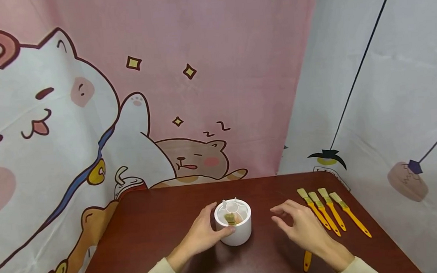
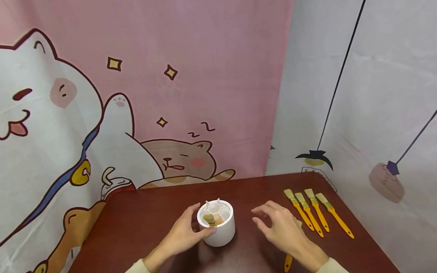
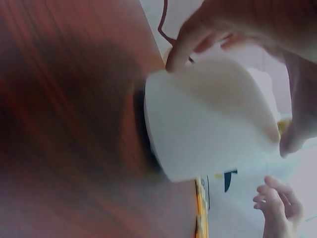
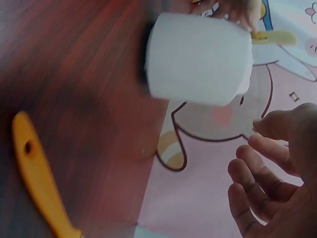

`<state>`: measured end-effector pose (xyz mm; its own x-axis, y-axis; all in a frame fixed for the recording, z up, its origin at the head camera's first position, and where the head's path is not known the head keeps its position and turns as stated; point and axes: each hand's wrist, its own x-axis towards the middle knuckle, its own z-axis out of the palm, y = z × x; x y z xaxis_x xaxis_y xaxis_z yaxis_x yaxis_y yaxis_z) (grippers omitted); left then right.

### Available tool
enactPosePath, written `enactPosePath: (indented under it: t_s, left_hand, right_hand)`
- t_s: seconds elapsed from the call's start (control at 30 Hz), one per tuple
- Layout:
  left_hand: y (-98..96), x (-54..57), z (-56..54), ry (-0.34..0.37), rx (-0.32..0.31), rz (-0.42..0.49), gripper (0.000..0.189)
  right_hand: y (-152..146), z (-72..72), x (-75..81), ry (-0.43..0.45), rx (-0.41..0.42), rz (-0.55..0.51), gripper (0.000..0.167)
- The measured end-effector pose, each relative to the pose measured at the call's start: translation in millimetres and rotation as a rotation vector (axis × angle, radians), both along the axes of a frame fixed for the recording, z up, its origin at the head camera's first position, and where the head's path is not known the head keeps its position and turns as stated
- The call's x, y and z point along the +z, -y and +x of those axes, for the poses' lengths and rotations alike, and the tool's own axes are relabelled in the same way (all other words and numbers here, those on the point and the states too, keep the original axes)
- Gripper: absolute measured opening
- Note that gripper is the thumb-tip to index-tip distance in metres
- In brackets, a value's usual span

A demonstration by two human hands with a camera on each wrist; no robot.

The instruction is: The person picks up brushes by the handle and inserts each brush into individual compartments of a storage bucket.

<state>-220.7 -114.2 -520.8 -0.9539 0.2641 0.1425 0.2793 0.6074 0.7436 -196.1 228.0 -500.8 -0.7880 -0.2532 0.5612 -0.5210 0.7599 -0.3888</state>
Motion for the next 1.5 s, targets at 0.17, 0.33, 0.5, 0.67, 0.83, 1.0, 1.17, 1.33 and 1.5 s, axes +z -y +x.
enactPosePath:
  t_s: [0.17, 0.33, 0.5, 0.67, 0.83, 1.0, 1.17, 1.33, 1.5]
  left_hand:
    - [-15.6, -0.6, 10.3, -0.001, 0.091, 0.039, 0.119]
    - [-28.4, 0.9, 14.5, 0.004, 0.159, 0.035, 0.117]
    - [-32.9, 3.4, 12.5, 0.009, 0.188, 0.032, 0.116]
    - [-29.3, 3.7, 9.8, 0.022, 0.172, 0.068, 0.115]
    - [-23.7, 4.8, 7.7, 0.041, 0.129, 0.113, 0.113]
    - [-15.4, 2.7, 3.5, 0.085, 0.077, 0.164, 0.111]
    - [-6.9, -3.3, -3.2, 0.139, 0.017, 0.224, 0.11]
    - [-1.7, -7.4, -8.4, 0.205, -0.034, 0.292, 0.11]
    - [0.7, -7.4, -11.3, 0.237, -0.075, 0.339, 0.108]
  right_hand:
    - [-20, 2.6, -6.4, 0.057, -0.07, 0.004, 0.023]
    - [-36, 4.9, -16.4, 0.13, -0.135, 0.011, 0.016]
    - [-50, 4.4, -24.2, 0.248, -0.213, 0.063, 0.014]
    - [-63, 0.9, -29.5, 0.399, -0.253, 0.078, 0.012]
    - [-76, -4.2, -35.9, 0.488, -0.289, 0.091, 0.018]
    - [-86, -5.2, -46.3, 0.504, -0.312, 0.128, 0.029]
    - [-92, -3.1, -52.7, 0.526, -0.323, 0.141, 0.037]
    - [-96, -2.7, -55.5, 0.578, -0.339, 0.138, 0.041]
    - [-99, -3.7, -58.0, 0.614, -0.359, 0.135, 0.046]
